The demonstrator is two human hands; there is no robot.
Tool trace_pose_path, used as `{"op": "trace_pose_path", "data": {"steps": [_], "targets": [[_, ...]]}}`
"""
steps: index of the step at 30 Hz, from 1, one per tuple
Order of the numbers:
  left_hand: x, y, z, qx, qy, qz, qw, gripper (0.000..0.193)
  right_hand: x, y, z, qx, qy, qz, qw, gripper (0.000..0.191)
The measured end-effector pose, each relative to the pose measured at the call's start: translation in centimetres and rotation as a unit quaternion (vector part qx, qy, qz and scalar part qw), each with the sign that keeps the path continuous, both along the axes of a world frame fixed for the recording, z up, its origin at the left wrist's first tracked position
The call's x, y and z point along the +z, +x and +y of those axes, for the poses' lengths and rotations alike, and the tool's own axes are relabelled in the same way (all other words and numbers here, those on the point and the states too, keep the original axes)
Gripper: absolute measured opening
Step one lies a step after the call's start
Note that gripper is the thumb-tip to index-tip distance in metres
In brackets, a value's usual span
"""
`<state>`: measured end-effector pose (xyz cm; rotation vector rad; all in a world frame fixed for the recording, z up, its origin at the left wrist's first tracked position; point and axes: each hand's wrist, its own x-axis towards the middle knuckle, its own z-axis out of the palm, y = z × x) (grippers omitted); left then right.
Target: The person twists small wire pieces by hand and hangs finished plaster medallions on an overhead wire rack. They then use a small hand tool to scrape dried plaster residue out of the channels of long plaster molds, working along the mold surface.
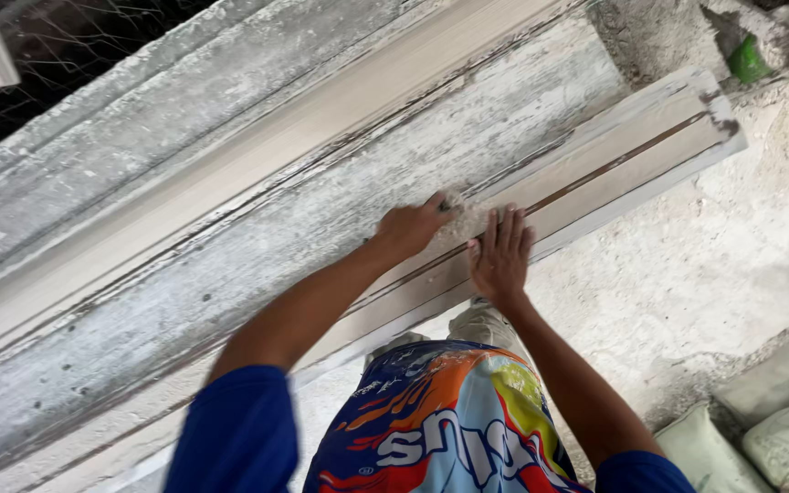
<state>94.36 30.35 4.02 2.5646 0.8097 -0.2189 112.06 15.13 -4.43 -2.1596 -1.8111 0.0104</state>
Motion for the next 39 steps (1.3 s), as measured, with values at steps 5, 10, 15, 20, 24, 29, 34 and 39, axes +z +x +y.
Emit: {"op": "trace_pose_path", "data": {"steps": [5,10,15,20,24,29,34,39], "targets": [[-2.7,11.5,3.9,0.080,-0.082,0.066,0.991,0.053,-0.4,4.9,-0.4,0.067,-0.012,0.111,0.991,0.073],[-1.5,-3.1,-0.8,0.012,0.009,0.089,0.996,0.094,0.8,18.8,2.7,0.042,-0.044,0.051,0.997,0.073],[4.9,-18.8,-8.9,0.110,-0.033,0.217,0.969,0.104,1.0,27.8,5.2,0.017,-0.088,0.047,0.995,0.073],[0.2,-6.5,-5.0,0.057,-0.035,0.253,0.965,0.079,0.2,28.3,4.9,0.032,-0.083,0.039,0.995,0.073],[-4.1,5.3,-0.6,0.006,0.029,0.108,0.994,0.048,0.3,28.6,5.0,0.031,-0.085,0.054,0.994,0.073],[2.2,-4.8,-2.9,0.004,0.027,0.135,0.991,0.084,0.3,28.9,5.0,0.022,-0.108,0.063,0.992,0.074],[4.1,-12.3,-5.0,0.017,-0.039,0.231,0.972,0.084,0.0,28.7,5.4,0.015,-0.119,0.047,0.992,0.079],[-3.2,-2.5,-2.2,-0.059,-0.010,0.130,0.990,0.061,0.4,28.8,5.6,0.004,-0.153,0.072,0.986,0.081]]}}
